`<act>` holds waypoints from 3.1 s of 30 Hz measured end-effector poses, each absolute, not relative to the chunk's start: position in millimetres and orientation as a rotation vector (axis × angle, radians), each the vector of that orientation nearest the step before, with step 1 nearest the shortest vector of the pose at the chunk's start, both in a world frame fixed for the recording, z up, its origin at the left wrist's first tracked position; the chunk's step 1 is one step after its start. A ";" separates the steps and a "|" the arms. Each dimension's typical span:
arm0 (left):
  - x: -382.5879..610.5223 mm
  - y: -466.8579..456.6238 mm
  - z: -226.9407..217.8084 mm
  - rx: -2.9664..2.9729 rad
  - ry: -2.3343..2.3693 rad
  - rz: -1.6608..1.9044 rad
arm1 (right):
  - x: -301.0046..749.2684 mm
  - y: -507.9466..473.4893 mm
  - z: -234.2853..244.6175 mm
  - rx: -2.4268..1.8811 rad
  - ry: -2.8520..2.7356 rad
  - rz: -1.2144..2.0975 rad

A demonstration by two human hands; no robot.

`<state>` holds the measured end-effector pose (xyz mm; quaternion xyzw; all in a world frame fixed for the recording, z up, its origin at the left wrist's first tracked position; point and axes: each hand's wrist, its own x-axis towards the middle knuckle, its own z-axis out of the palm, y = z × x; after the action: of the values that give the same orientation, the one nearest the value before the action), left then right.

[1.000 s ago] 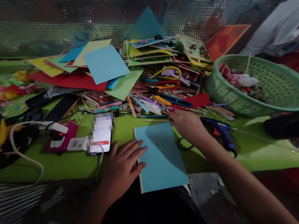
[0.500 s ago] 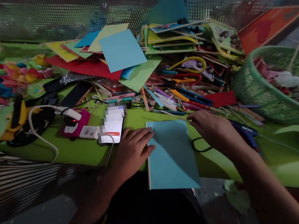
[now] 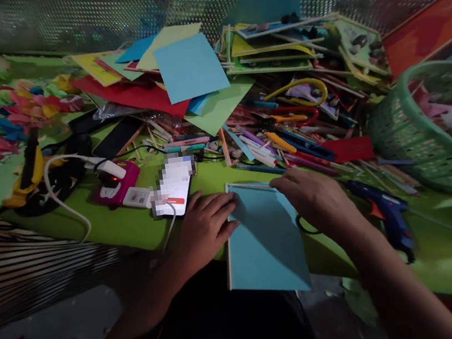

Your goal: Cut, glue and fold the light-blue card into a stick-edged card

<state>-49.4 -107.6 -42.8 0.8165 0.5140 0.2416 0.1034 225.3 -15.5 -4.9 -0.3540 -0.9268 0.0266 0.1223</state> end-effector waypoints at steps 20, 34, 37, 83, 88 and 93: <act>-49.9 -107.4 -39.7 2.441 1.511 0.684 | 219.0 -10.6 -12.6 -1.000 -2.714 0.005; -50.3 -105.0 -41.2 2.417 1.537 0.670 | 226.3 -7.5 -6.5 -1.079 -2.637 0.157; -50.4 -104.8 -40.7 2.420 1.541 0.675 | 225.8 -8.7 -7.7 -1.044 -2.650 0.158; -49.0 -101.4 -39.8 2.523 1.558 0.576 | 250.1 -41.3 -30.4 -1.316 -2.409 0.043; -49.2 -101.8 -39.6 2.532 1.554 0.567 | 249.4 -41.3 -34.9 -1.308 -2.420 0.055; -49.8 -101.9 -39.9 2.509 1.565 0.544 | 248.8 -41.6 -36.6 -1.309 -2.450 0.066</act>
<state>-49.8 -101.9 -39.9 0.8326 0.5193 0.1805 0.0677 248.8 -41.6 -36.6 -0.4632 -0.8674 0.0235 0.1804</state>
